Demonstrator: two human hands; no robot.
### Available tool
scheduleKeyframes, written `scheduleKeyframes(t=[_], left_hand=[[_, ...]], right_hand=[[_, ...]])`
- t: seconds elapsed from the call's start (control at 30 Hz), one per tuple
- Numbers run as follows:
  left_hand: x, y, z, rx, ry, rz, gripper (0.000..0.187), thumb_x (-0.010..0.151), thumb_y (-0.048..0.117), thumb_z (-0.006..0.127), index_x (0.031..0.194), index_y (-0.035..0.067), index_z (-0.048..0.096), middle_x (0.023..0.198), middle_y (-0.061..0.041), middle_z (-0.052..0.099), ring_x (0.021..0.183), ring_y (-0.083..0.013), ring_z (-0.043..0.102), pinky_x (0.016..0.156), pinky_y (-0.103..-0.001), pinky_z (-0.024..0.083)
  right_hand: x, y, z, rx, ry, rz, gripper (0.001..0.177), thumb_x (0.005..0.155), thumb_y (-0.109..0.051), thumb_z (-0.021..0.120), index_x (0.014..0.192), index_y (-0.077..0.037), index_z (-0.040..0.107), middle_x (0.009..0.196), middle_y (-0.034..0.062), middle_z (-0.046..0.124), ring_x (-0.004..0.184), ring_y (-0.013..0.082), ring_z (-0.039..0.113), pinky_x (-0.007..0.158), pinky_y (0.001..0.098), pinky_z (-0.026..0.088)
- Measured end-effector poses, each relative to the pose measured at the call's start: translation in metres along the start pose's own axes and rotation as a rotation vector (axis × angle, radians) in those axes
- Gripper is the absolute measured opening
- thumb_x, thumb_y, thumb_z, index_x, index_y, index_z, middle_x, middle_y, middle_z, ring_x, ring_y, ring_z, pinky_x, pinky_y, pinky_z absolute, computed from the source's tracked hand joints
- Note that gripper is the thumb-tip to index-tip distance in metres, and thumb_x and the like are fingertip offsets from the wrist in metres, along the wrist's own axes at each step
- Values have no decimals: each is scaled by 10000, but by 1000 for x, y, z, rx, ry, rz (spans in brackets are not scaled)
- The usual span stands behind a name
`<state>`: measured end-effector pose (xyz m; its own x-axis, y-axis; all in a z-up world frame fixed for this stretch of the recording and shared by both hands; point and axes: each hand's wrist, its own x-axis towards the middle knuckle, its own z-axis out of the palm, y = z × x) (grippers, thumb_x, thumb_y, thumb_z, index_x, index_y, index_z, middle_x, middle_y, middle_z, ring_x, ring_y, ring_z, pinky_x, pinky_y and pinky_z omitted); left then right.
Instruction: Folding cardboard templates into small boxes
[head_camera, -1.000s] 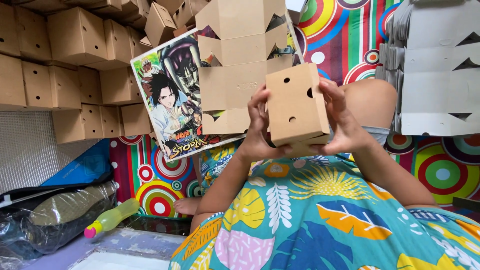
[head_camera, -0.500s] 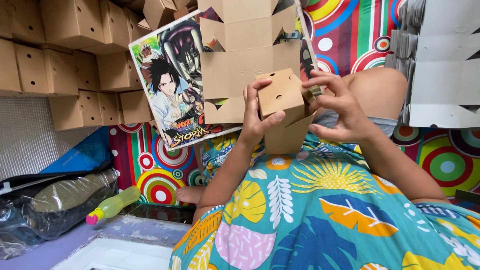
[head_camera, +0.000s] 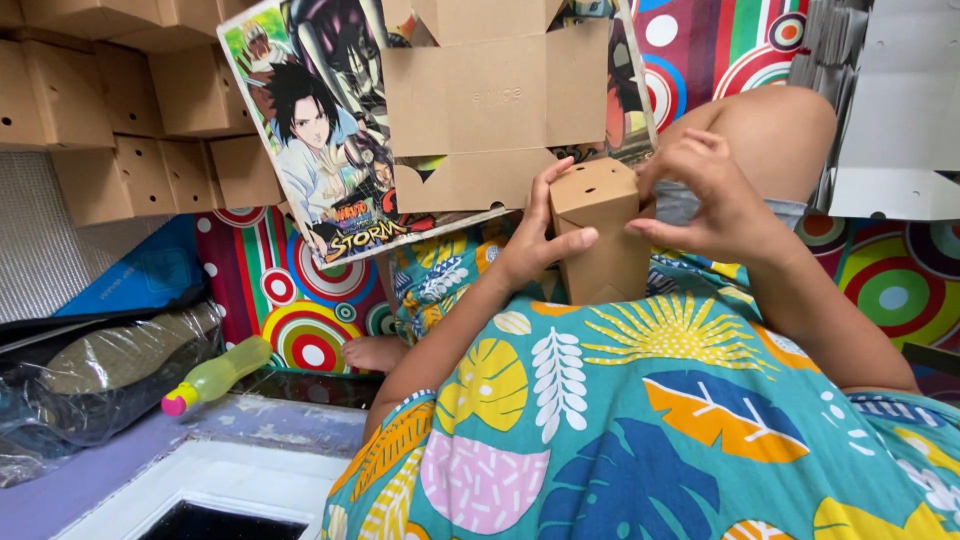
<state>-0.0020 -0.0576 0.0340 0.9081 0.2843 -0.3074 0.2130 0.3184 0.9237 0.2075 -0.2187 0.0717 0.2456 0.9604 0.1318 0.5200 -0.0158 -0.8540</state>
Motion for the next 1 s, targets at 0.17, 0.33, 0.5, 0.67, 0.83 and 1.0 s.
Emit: scheduleKeyframes(t=[0.17, 0.33, 0.5, 0.67, 0.83, 1.0], left_hand=[[2, 38, 14, 51, 182, -120, 955, 798, 633, 797, 1531, 291, 291, 1462, -326, 212, 1442, -469, 242, 1221, -552, 176], [10, 38, 9, 107, 243, -99, 911, 820, 651, 750, 1528, 305, 292, 1395, -308, 276, 1402, -457, 271, 1219, -500, 150], [11, 35, 7, 292, 150, -107, 995, 753, 653, 793, 1551, 351, 281, 1441, -283, 274, 1413, -497, 265, 1227, -562, 150], [14, 26, 5, 310, 77, -139, 964, 757, 610, 820, 1538, 419, 288, 1470, -244, 255, 1452, -501, 227, 1236, -570, 145], [7, 25, -7, 239, 57, -67, 900, 746, 621, 599, 1528, 289, 300, 1418, -185, 363, 1386, -344, 305, 1176, -526, 303], [6, 39, -6, -434, 115, 56, 839, 823, 400, 710, 1506, 139, 297, 1367, -153, 495, 1152, -262, 564, 945, -391, 525]], right_hand=[[2, -23, 11, -432, 164, -188, 303, 891, -408, 839, 1069, -186, 734, 1142, 64, 623, 1063, 308, 555, 1148, 575, 249], [2, -33, 17, -676, 262, -258, 335, 1015, -559, 700, 1141, -256, 768, 1226, 71, 627, 1099, 305, 527, 1120, 597, 196], [-2, -33, 19, -620, 129, -151, 362, 960, -535, 732, 899, -191, 636, 1327, 85, 573, 1255, 361, 473, 1143, 592, 138], [4, -25, 3, -445, -8, -124, 314, 907, -500, 737, 827, -228, 600, 1301, 24, 572, 1313, 310, 458, 1121, 576, 144], [1, -23, -40, -355, -62, -12, 272, 915, -449, 756, 862, -204, 652, 1311, -2, 598, 1286, 311, 466, 1136, 490, 163], [5, -18, -69, -11, -216, -22, 288, 1034, -340, 542, 786, -202, 589, 1013, -74, 716, 1254, 181, 593, 1252, 465, 272]])
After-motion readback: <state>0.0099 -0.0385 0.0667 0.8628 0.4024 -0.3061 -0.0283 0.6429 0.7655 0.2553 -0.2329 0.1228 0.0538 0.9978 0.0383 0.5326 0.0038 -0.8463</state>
